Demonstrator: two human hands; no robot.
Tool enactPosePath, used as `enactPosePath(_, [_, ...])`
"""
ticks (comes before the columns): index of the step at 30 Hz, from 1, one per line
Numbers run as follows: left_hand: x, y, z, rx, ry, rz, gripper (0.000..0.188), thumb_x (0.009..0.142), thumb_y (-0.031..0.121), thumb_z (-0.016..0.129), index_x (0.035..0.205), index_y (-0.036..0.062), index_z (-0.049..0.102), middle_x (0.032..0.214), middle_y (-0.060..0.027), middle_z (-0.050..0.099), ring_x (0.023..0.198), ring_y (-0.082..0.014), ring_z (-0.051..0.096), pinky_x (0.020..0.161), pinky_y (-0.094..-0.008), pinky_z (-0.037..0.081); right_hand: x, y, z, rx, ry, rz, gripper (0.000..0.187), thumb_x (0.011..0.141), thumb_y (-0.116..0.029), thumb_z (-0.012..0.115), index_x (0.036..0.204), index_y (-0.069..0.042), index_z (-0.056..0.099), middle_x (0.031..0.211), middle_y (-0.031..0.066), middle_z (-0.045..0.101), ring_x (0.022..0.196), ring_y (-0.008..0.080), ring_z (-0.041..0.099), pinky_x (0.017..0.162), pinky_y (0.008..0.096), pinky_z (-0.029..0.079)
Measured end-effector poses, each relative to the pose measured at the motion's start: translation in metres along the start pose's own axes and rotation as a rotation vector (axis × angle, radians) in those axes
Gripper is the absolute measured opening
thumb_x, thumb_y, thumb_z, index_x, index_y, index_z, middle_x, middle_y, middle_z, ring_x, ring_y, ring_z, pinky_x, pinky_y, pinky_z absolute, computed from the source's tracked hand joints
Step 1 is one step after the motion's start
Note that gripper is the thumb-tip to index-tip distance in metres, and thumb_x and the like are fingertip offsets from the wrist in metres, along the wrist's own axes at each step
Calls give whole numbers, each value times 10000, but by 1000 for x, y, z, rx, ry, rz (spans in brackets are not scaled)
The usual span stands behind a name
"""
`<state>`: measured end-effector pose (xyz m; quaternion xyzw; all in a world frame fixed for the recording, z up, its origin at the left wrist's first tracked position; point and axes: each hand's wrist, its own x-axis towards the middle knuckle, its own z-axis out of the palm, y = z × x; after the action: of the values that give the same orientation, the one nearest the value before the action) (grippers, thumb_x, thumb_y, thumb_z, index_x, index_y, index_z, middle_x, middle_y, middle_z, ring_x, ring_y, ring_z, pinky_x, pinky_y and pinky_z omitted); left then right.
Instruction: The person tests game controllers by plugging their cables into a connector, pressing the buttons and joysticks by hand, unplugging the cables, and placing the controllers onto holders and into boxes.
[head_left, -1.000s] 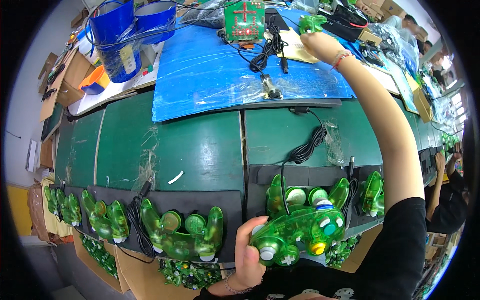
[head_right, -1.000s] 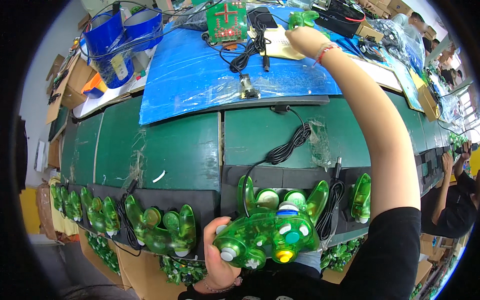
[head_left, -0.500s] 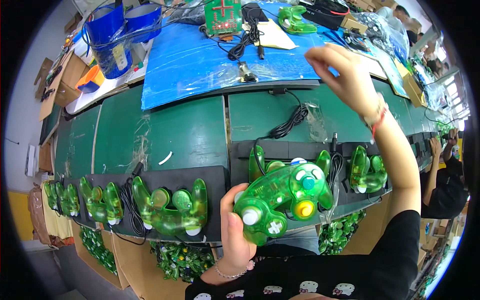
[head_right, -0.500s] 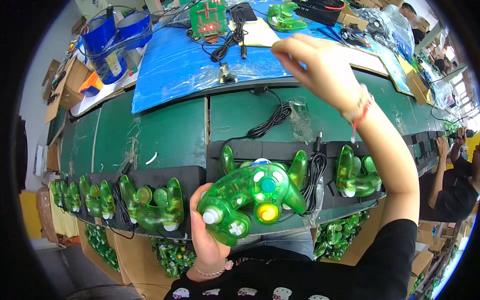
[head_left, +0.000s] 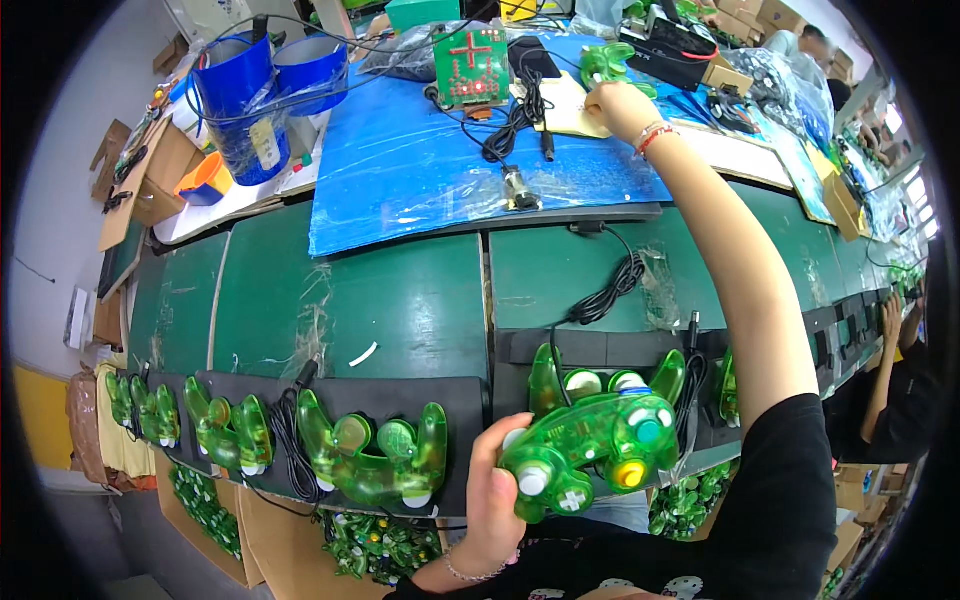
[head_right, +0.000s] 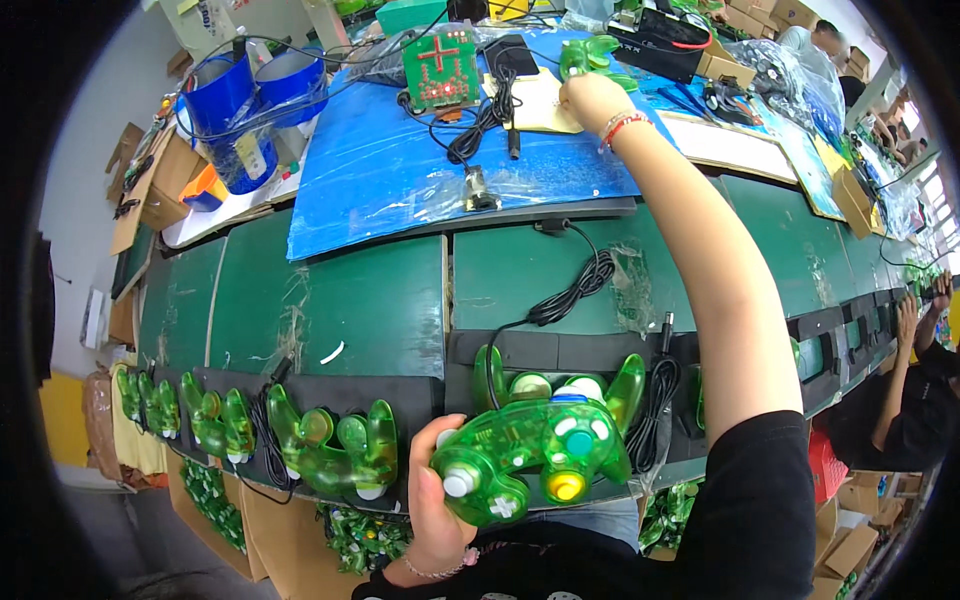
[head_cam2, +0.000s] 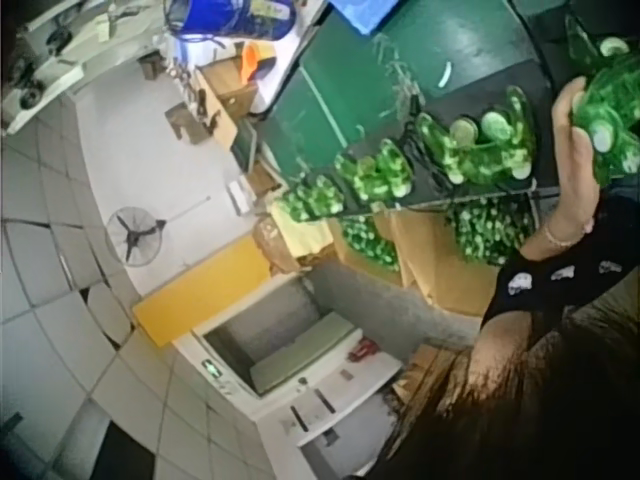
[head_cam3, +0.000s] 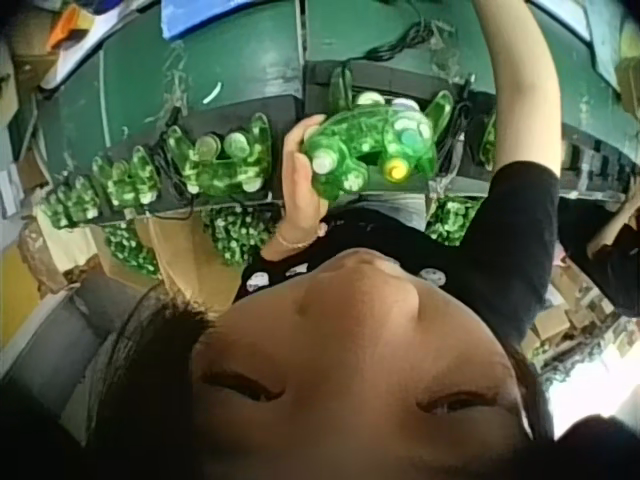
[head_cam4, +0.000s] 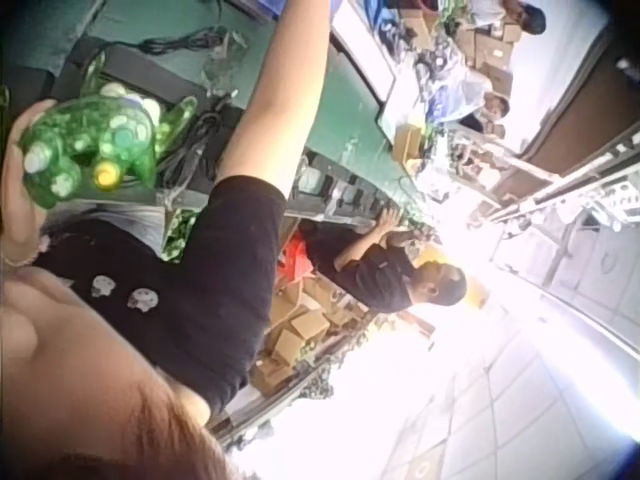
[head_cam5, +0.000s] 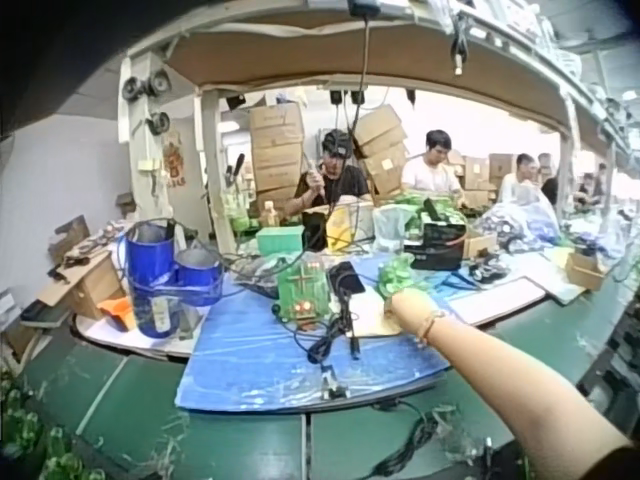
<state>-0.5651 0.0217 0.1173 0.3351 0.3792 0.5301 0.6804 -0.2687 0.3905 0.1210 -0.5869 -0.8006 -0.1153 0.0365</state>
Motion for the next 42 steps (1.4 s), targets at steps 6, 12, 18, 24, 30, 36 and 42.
enactPosePath(6, [3,-1,-6,19,-36,-41,661,892,506,382,1244,-49,311,1134,-162,472,1014,-209,518,869,-329,423,14,1,-6,-146,-84,-135,129,742,-119,570,778,-52,673,783,169,641,742,314,633,681,380,511])
enactPosePath(12, [0,-2,-10,-121,-176,-68,605,922,423,394,1280,-53,290,1236,-136,393,1074,-166,437,916,-293,351,18,-5,-14,-443,-165,-251,95,781,-121,547,799,-45,602,850,119,618,780,284,618,681,373,498])
enactPosePath(18, [2,-1,-8,-153,-206,-38,600,925,397,405,1296,-50,257,1262,-139,371,1097,-170,420,938,-301,334,17,3,-11,-397,-89,-348,103,787,-138,532,810,-42,564,840,110,594,725,301,600,647,389,490])
enactPosePath(24, [3,2,-3,-71,-146,-31,662,900,476,389,1260,-68,273,1121,-160,481,989,-175,502,848,-295,412,3,-10,-15,-207,-19,-111,111,757,-138,539,780,-38,580,842,131,612,745,314,607,678,384,496])
enactPosePath(30, [-1,1,-7,-194,-258,-55,604,921,387,423,1303,-46,246,1230,-126,381,1099,-160,407,939,-296,323,-11,1,-9,63,122,-8,104,759,-147,551,764,-44,571,783,147,600,731,322,592,667,391,477])
enactPosePath(36, [1,1,-2,-136,-130,-137,711,866,524,432,1267,-40,266,1140,-163,462,1040,-220,503,877,-346,425,-63,-52,-72,400,361,-203,80,761,-67,607,826,-25,587,728,94,580,681,239,596,637,297,480])
enactPosePath(42, [5,7,9,-169,-70,-101,641,888,513,381,1259,-4,302,1170,-149,470,1061,-247,500,911,-372,411,-194,-124,-197,308,260,-610,271,642,48,655,882,-60,589,845,94,601,774,281,586,690,422,485])
